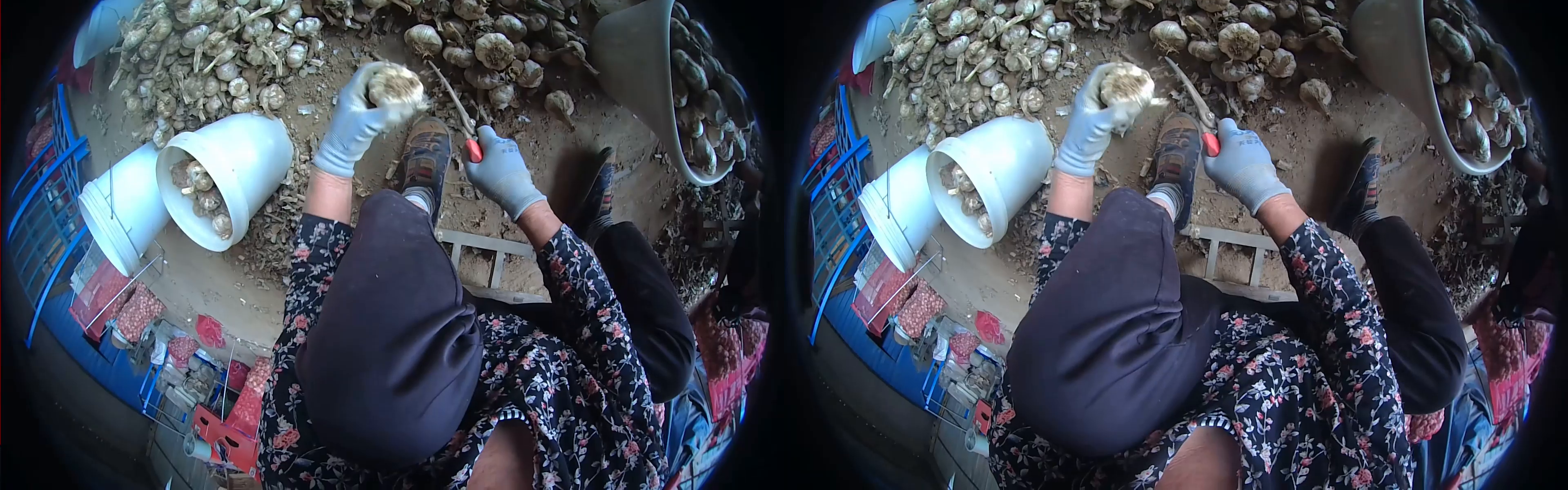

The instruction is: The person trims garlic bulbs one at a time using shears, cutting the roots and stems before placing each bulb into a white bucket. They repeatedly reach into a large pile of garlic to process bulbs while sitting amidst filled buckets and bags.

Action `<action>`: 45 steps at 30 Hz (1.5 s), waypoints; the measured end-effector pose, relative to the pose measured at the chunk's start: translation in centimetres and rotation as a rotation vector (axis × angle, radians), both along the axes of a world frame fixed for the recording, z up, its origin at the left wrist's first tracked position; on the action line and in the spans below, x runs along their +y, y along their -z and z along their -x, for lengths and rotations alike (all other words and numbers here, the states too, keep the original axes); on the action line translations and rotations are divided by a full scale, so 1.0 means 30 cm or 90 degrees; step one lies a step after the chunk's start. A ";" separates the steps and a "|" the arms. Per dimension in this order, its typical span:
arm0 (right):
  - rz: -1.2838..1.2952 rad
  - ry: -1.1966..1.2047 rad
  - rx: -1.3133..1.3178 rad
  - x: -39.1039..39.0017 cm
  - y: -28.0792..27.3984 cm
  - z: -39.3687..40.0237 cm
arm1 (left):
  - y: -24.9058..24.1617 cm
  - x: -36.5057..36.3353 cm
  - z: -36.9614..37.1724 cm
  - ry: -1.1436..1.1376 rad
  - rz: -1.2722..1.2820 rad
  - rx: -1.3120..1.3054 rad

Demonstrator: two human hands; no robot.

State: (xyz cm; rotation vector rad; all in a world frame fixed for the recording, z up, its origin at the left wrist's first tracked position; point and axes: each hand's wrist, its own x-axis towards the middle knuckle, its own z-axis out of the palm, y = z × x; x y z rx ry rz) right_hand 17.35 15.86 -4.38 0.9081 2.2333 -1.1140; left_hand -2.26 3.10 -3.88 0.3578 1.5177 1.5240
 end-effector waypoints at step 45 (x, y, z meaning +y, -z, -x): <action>0.435 0.335 0.053 -0.147 -0.048 -0.014 | -0.180 -0.271 -0.064 -0.474 -0.066 0.111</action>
